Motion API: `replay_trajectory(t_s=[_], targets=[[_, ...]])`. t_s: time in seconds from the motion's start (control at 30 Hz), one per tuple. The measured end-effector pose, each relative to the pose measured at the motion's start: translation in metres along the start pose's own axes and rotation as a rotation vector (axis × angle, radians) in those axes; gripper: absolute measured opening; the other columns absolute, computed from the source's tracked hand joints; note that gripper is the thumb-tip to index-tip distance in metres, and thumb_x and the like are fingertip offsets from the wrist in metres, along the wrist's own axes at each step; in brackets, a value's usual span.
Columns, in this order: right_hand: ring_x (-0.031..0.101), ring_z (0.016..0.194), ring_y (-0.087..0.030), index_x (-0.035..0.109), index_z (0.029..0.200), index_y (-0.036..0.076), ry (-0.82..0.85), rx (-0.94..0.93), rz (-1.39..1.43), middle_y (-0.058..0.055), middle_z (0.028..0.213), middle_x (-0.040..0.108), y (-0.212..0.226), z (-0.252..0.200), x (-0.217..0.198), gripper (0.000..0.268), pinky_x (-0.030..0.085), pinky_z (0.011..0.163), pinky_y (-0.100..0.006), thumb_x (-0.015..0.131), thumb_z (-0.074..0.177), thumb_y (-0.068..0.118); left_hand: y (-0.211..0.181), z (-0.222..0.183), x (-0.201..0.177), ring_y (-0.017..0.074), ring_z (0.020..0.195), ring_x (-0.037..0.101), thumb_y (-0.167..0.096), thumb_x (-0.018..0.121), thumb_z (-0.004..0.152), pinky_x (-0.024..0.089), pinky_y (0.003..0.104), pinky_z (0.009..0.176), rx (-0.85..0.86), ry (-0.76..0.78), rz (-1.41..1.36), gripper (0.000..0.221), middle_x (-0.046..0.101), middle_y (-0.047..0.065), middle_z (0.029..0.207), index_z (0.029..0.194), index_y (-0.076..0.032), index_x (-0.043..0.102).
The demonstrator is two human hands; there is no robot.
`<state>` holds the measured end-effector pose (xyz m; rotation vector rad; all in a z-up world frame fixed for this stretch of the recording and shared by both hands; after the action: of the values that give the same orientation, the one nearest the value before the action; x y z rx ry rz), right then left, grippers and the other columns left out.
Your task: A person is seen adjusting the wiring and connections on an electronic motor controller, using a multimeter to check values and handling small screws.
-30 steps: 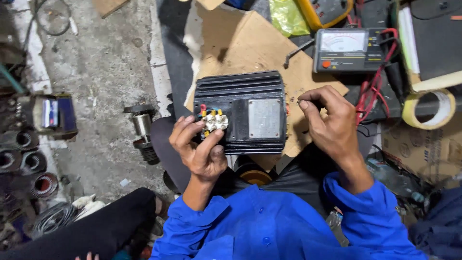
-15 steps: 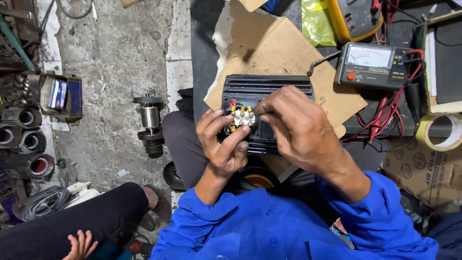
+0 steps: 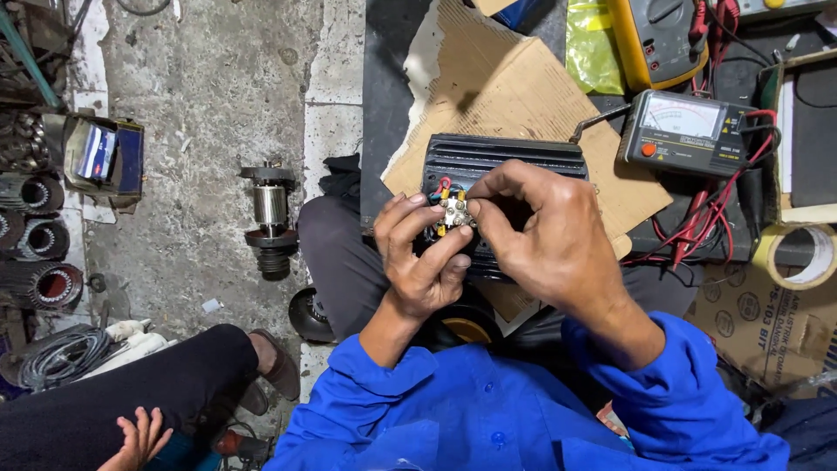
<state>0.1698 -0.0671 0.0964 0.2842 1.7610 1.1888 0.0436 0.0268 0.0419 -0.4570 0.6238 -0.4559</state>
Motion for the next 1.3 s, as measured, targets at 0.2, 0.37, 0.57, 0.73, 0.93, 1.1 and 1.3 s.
replay_trajectory(t_s=[0.2, 0.37, 0.57, 0.73, 0.93, 1.1, 1.3], targets=[[0.074, 0.085, -0.022, 0.076, 0.1, 0.004, 0.024, -0.216, -0.021, -0.009, 0.095, 0.078, -0.001, -0.005, -0.002, 0.008, 0.055, 0.079, -0.033, 0.072, 0.093, 0.004, -0.002, 0.004, -0.001, 0.0345, 0.119, 0.056, -0.039, 0.046, 0.11, 0.052, 0.055, 0.104, 0.013, -0.003, -0.022, 0.038, 0.059, 0.013, 0.12, 0.107, -0.014, 0.073], [0.073, 0.091, -0.022, 0.076, 0.103, 0.002, 0.019, -0.211, 0.015, -0.011, 0.099, 0.077, -0.002, -0.008, -0.009, 0.013, 0.055, 0.083, -0.032, 0.069, 0.092, -0.001, -0.003, 0.004, -0.001, 0.0337, 0.119, 0.055, -0.039, 0.045, 0.11, 0.053, 0.054, 0.104, 0.012, -0.014, -0.026, 0.038, 0.059, 0.013, 0.119, 0.108, -0.013, 0.073], [0.071, 0.086, -0.024, 0.075, 0.107, 0.001, 0.015, -0.362, -0.027, -0.013, 0.096, 0.073, 0.004, -0.014, -0.011, 0.013, 0.056, 0.076, -0.033, 0.071, 0.095, -0.002, -0.002, 0.003, -0.001, 0.0338, 0.118, 0.056, -0.04, 0.045, 0.11, 0.053, 0.054, 0.103, 0.019, -0.026, -0.019, 0.038, 0.06, 0.013, 0.118, 0.107, -0.014, 0.073], [0.063, 0.083, -0.032, 0.07, 0.106, -0.003, 0.025, -0.575, -0.215, -0.016, 0.094, 0.066, 0.02, -0.019, -0.001, 0.009, 0.052, 0.076, -0.041, 0.065, 0.101, 0.003, -0.002, 0.002, -0.001, 0.0342, 0.118, 0.056, -0.04, 0.045, 0.11, 0.053, 0.054, 0.103, 0.016, -0.017, -0.009, 0.038, 0.06, 0.013, 0.119, 0.109, -0.015, 0.073], [0.048, 0.075, -0.033, 0.063, 0.106, 0.001, 0.078, -0.62, -0.476, -0.014, 0.086, 0.05, 0.029, -0.018, 0.005, 0.014, 0.044, 0.066, -0.048, 0.049, 0.105, 0.004, -0.002, 0.003, 0.0, 0.0338, 0.118, 0.057, -0.04, 0.045, 0.11, 0.051, 0.053, 0.105, 0.011, -0.017, -0.008, 0.039, 0.06, 0.012, 0.12, 0.105, -0.014, 0.074], [0.063, 0.088, -0.03, 0.073, 0.11, -0.006, 0.025, -0.57, -0.339, -0.018, 0.098, 0.068, 0.033, -0.009, -0.017, 0.014, 0.056, 0.08, -0.04, 0.064, 0.1, -0.005, -0.002, 0.003, -0.001, 0.034, 0.117, 0.057, -0.04, 0.046, 0.11, 0.052, 0.054, 0.104, 0.009, -0.029, -0.022, 0.037, 0.06, 0.012, 0.118, 0.109, -0.015, 0.073], [0.064, 0.075, -0.025, 0.07, 0.1, -0.001, 0.127, -0.627, -0.265, -0.011, 0.089, 0.072, 0.031, -0.003, 0.003, 0.013, 0.055, 0.069, -0.037, 0.058, 0.103, 0.001, -0.003, 0.006, -0.002, 0.0343, 0.116, 0.058, -0.04, 0.046, 0.11, 0.052, 0.053, 0.103, 0.021, -0.035, -0.011, 0.04, 0.061, 0.013, 0.118, 0.102, -0.012, 0.073]])
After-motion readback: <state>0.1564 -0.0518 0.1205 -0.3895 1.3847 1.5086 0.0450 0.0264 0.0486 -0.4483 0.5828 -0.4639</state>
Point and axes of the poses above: each hand's wrist, its own z-axis towards the middle knuckle, its own x-axis out of the palm, y = z × x, the point moved 8 cm from there along z, towards the middle knuckle
